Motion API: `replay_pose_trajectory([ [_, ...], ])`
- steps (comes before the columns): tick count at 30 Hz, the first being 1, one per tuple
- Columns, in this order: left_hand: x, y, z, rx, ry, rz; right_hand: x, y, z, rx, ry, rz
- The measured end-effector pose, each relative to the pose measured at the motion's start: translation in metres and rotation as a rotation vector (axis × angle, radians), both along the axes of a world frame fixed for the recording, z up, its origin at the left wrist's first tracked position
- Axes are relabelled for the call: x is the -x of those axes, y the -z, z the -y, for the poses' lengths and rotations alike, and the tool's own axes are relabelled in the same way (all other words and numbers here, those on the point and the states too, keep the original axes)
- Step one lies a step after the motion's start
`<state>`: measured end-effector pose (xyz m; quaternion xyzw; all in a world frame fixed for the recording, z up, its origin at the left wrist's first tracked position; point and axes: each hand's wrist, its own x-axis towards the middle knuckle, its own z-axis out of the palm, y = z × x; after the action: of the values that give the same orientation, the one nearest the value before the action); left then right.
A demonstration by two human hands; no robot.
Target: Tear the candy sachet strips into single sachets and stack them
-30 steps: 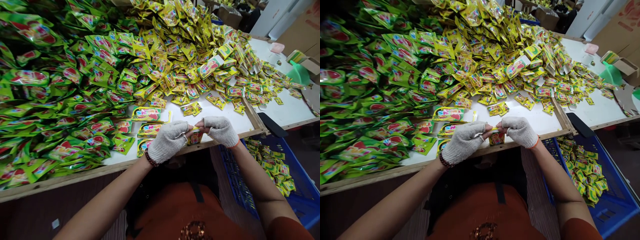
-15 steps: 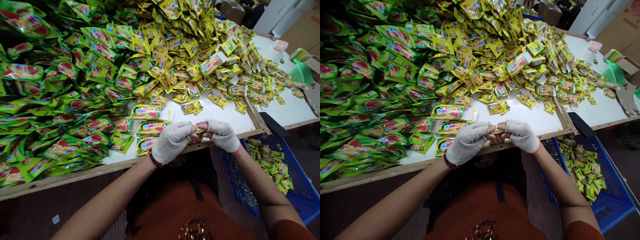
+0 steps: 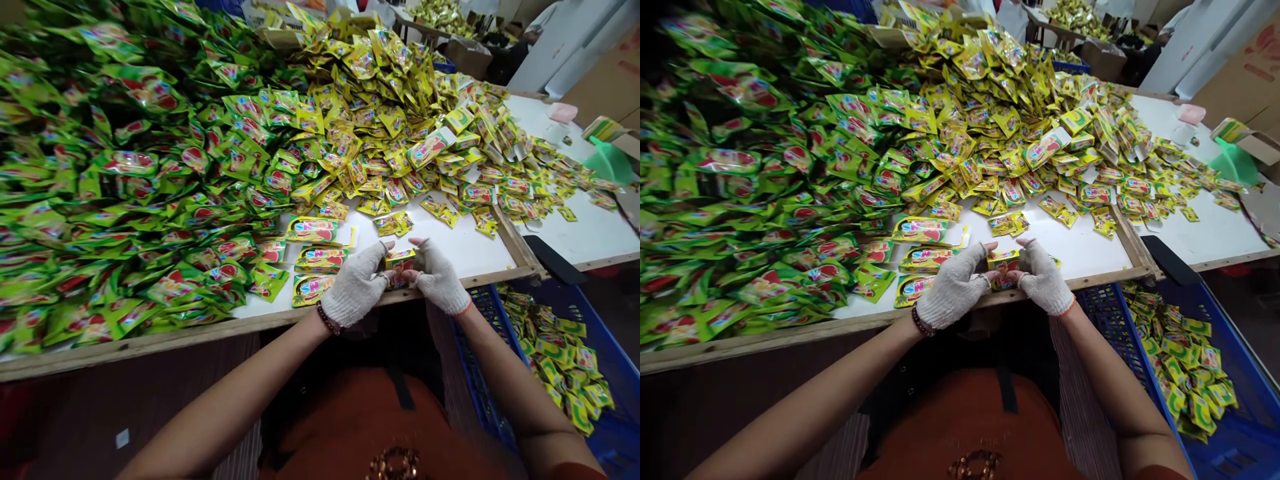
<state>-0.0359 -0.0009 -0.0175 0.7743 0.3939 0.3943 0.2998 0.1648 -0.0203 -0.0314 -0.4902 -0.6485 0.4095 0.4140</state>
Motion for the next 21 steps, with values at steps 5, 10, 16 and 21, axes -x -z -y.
replay_pose_trajectory([
  [5,-0.004,-0.004,0.001,0.196,0.006,0.033,0.000,-0.003,-0.001,0.025,0.005,-0.030],
  [10,-0.002,-0.008,-0.003,0.277,0.019,0.236,0.000,-0.009,0.005,-0.122,0.060,-0.024],
  [16,-0.004,-0.020,0.016,0.690,0.099,0.857,0.006,-0.009,0.024,-0.751,0.191,0.360],
  [21,-0.015,-0.023,0.030,1.307,0.268,1.144,0.013,-0.014,0.036,-0.916,0.136,0.517],
])
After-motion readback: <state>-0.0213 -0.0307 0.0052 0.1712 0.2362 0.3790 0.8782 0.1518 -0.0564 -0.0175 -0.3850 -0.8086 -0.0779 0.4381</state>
